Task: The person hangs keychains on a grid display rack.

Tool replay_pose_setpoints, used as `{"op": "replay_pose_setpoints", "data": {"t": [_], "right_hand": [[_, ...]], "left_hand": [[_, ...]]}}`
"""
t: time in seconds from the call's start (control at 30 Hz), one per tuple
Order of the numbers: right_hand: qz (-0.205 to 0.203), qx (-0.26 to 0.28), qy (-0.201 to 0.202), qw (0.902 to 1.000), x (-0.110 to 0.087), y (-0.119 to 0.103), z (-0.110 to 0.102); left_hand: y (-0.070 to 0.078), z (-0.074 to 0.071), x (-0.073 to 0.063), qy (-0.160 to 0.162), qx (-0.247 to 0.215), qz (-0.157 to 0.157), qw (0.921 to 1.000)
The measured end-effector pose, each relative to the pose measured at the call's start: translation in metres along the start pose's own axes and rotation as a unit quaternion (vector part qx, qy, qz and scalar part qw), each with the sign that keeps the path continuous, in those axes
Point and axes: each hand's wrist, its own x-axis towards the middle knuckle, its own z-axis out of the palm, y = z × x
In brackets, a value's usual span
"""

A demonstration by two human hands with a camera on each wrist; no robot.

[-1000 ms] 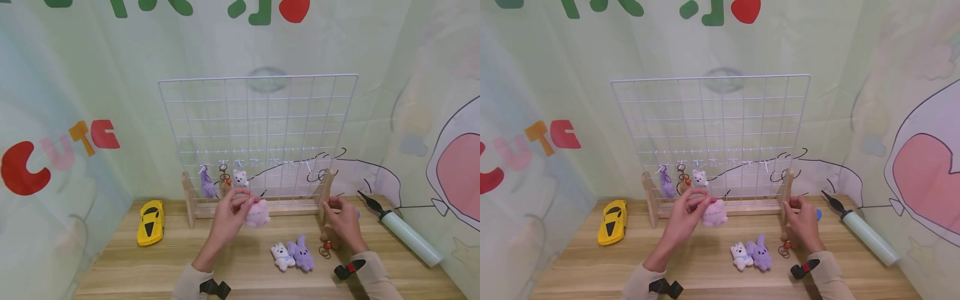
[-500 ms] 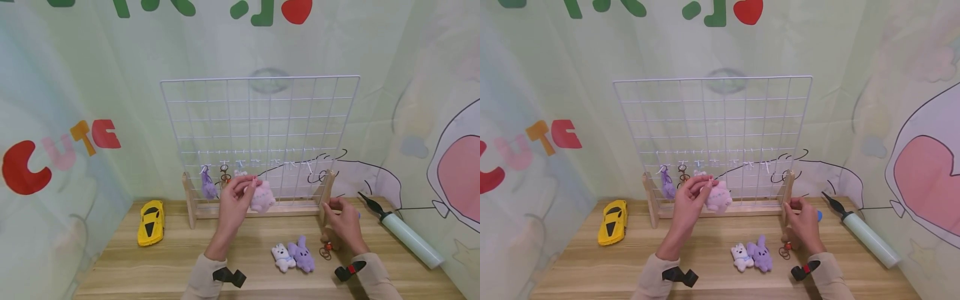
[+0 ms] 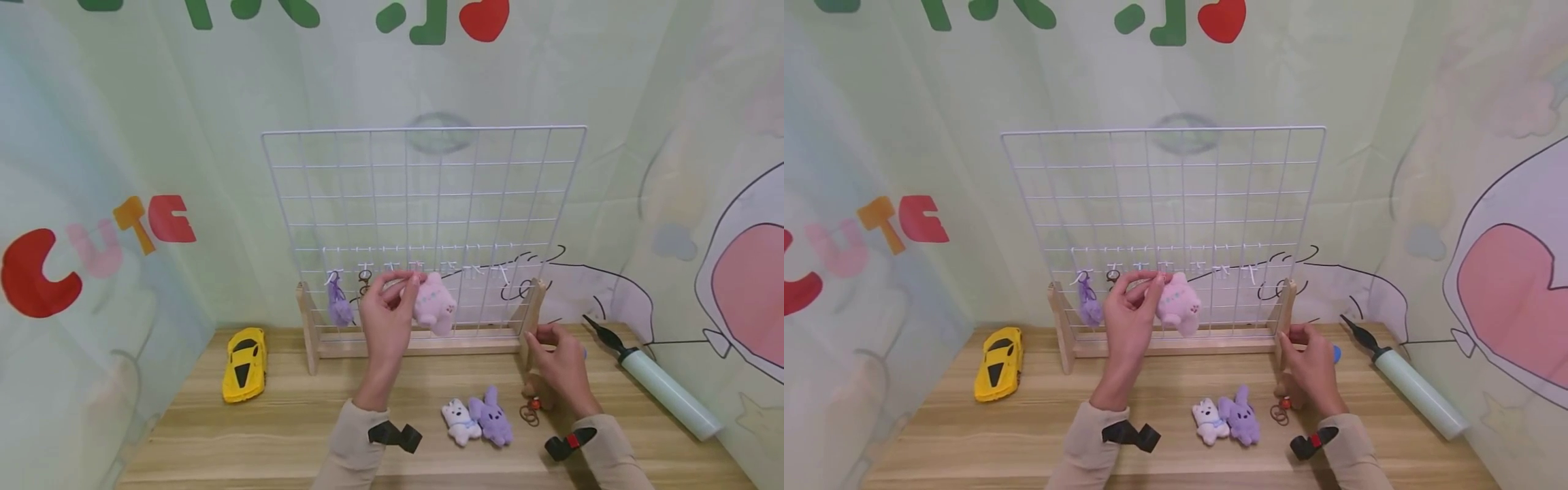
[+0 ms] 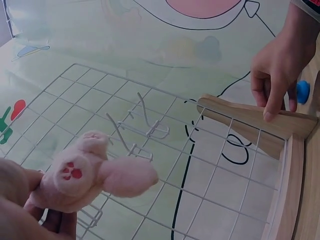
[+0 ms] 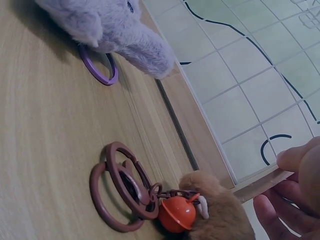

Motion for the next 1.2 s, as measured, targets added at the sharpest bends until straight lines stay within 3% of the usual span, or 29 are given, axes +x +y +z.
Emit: {"op": "replay_pose_setpoints", "data": {"t": [0.3, 0.63, 0.77, 1.07, 1.2], "right_hand": [[0.006, 0.004, -0.008, 0.9999, 0.0, -0.001, -0.001], [-0.005, 0.001, 0.005, 1.0, 0.002, 0.0, 0.0], [-0.006, 0.002, 0.006, 1.0, 0.002, 0.0, 0.0], [0.002, 0.0, 0.004, 1.0, 0.0, 0.0, 0.0], [0.008, 0.004, -0.004, 0.9999, 0.0, -0.001, 0.0]], "left_hand": [[-0.001, 0.006, 0.004, 0.04, 0.051, 0.024, 0.9976], [-0.006, -0.003, 0.0, 0.041, 0.091, 0.021, 0.9948], [-0.004, -0.009, -0.001, 0.028, 0.086, 0.027, 0.9955], [0.005, -0.029, -0.002, 0.008, 0.1, 0.088, 0.9911], [-0.002, -0.036, -0.009, -0.042, 0.115, 0.068, 0.9901]]}}
